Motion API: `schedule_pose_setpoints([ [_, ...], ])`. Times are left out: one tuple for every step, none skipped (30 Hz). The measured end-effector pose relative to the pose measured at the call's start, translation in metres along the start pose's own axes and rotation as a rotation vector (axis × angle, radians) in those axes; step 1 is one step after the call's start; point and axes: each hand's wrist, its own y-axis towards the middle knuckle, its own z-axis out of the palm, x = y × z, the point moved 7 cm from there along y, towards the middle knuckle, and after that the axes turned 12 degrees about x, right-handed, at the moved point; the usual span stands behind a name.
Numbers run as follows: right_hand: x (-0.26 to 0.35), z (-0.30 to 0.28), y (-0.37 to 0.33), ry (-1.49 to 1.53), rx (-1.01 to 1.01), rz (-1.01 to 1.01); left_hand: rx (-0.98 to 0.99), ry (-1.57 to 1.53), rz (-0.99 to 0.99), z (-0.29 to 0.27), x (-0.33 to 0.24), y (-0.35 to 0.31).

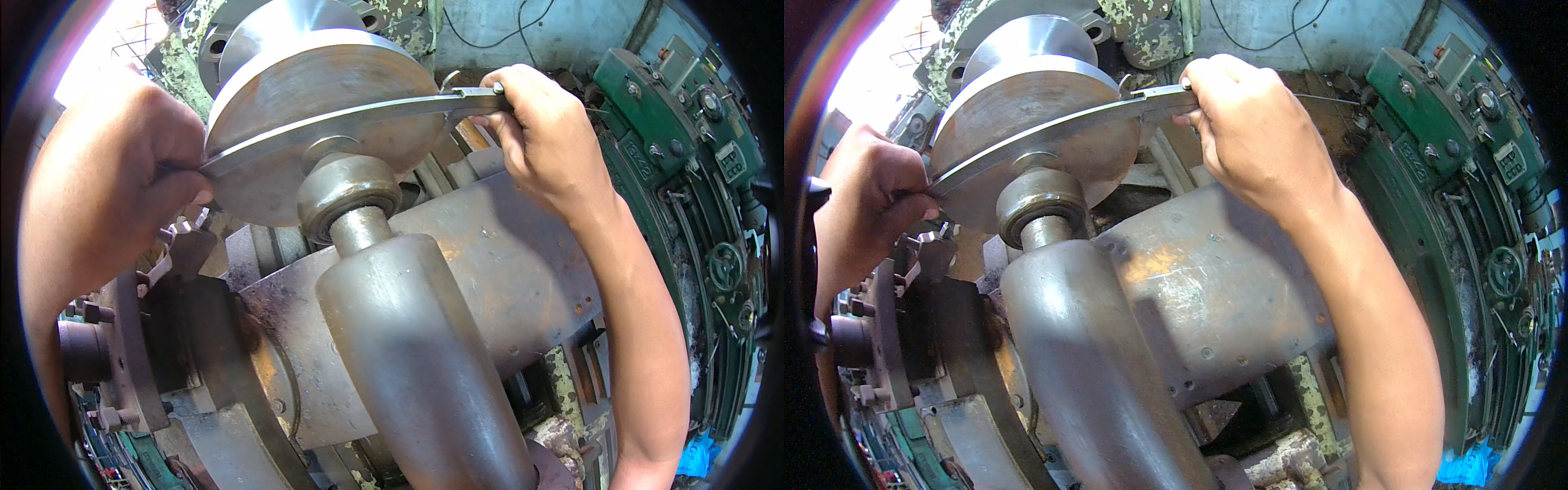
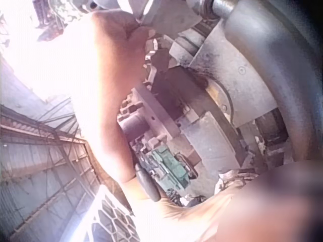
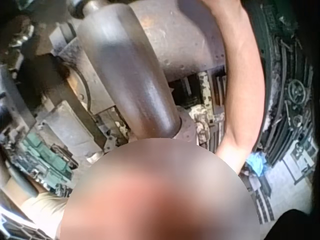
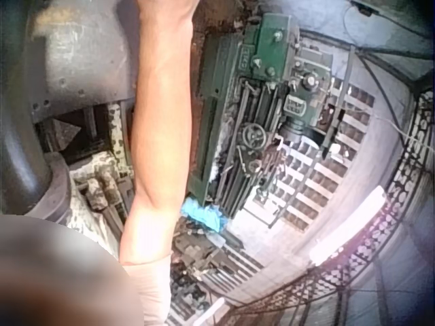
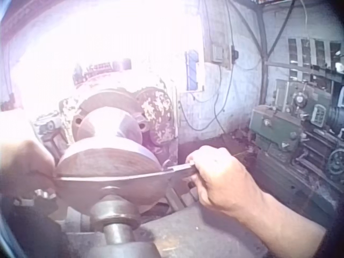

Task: The person uses a vernier caliper to measure the diameter of a cylindrical metal workpiece mounted on a lathe. They repeatedly position the caliper jaws on the rotating part, read the measurement, and adjust the caliper. The person also operates the lathe's handwheel to move the carriage.

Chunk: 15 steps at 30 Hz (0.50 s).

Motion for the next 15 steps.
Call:
schedule_pose_setpoints([
  [0.000, 0.000, 0.001, -0.006, 0.002, -0.004, 0.024, -0.024, -0.014, 0.001, 0.004, 0.001],
  [-0.001, 0.001, 0.001, -0.016, 0.010, 0.004, 0.015, -0.032, -0.016, 0.002, 0.005, 0.001],
  [0.000, 0.001, 0.001, -0.012, 0.007, -0.005, 0.017, -0.027, -0.024, 0.001, 0.007, 0.001],
  [0.000, 0.001, 0.000, -0.013, 0.011, -0.004, 0.019, -0.022, -0.031, 0.002, 0.007, 0.001],
  [0.000, 0.001, -0.001, -0.017, 0.018, -0.002, 0.034, -0.003, -0.044, 0.001, 0.007, 0.001],
  [0.001, 0.000, -0.002, -0.019, 0.012, -0.006, 0.027, -0.002, -0.031, 0.001, 0.004, 0.000],
  [0.001, -0.001, -0.002, -0.022, 0.011, -0.009, 0.020, -0.001, -0.019, 0.000, 0.000, 0.000],
  [0.002, -0.001, -0.003, -0.024, 0.010, -0.013, -0.006, -0.019, 0.018, -0.001, -0.007, -0.001],
  [0.002, 0.000, -0.003, -0.032, 0.014, -0.005, -0.032, -0.036, 0.054, -0.003, -0.015, -0.002],
  [0.001, 0.001, -0.002, -0.038, 0.020, 0.004, -0.022, -0.033, 0.033, -0.004, -0.017, 0.001],
  [0.001, 0.001, -0.001, -0.047, 0.026, 0.014, -0.015, -0.027, 0.012, -0.005, -0.019, 0.005],
  [0.001, 0.001, -0.001, -0.034, 0.016, 0.009, -0.010, -0.030, -0.012, -0.006, -0.021, 0.005],
  [0.001, 0.000, -0.001, -0.020, 0.010, 0.006, -0.005, -0.033, -0.037, -0.007, -0.022, 0.005],
  [0.001, -0.001, -0.001, -0.007, 0.004, 0.002, -0.005, -0.044, -0.064, -0.007, -0.023, 0.001],
  [0.001, -0.001, -0.001, -0.013, 0.010, -0.004, -0.003, -0.056, -0.092, -0.007, -0.022, -0.002],
])
